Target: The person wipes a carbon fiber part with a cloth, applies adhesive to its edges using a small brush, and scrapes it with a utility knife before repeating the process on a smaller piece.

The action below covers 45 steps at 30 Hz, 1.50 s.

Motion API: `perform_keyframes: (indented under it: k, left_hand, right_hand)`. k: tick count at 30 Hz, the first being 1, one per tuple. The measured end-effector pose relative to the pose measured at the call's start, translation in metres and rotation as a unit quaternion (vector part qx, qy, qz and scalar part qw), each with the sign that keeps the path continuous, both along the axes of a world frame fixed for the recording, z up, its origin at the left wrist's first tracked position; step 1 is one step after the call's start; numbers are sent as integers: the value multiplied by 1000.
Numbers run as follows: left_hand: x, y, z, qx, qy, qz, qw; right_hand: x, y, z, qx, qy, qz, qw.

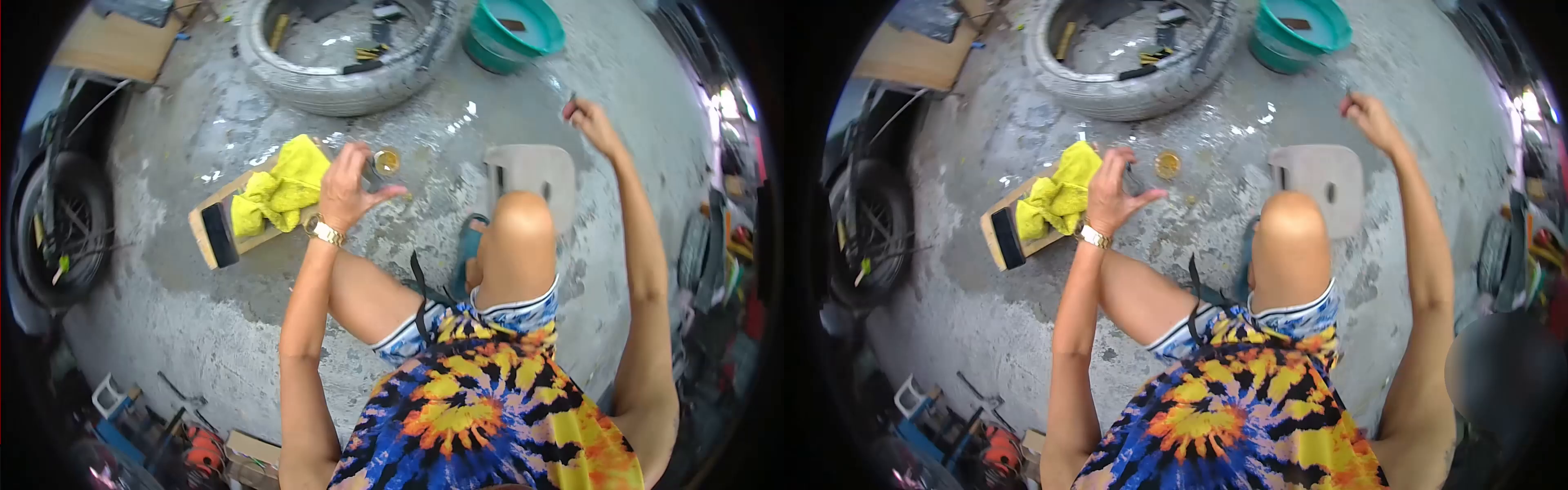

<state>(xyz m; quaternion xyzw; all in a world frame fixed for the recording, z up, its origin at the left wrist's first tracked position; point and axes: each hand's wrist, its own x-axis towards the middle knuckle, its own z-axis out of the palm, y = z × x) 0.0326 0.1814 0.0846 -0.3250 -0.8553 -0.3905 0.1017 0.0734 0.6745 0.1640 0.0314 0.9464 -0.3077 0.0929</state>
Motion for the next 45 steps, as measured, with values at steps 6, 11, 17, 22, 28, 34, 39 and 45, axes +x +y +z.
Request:
perform_keyframes:
  k: [6,11,17,22,28,34,39,45]
  left_hand:
    - [24,-27,14,-104,-58,85,989]
    - [58,-26,28,-137,-101,224,960]
    - [105,22,-59,-2,-170,434,885]
    - [120,48,-150,97,-176,575,793]
    - [109,50,-197,99,-174,645,737]
    - [98,55,-198,149,-264,660,687]
    - [88,63,-209,147,-294,694,641]
    - [80,67,-199,186,-365,662,627]
  right_hand:
    - [-52,-125,-89,-106,-38,84,990]
    - [-120,-190,-107,-210,-48,306,927]
    - [-125,-242,-109,-147,-289,382,865]
    - [-73,-267,-211,-269,-247,436,822]
    - [-32,-294,-260,-306,-334,303,838]
    - [-16,-298,-281,-331,-336,294,831]
    - [-15,-301,-294,-308,-331,381,806]
    - [-10,-298,-298,-299,-285,395,820]
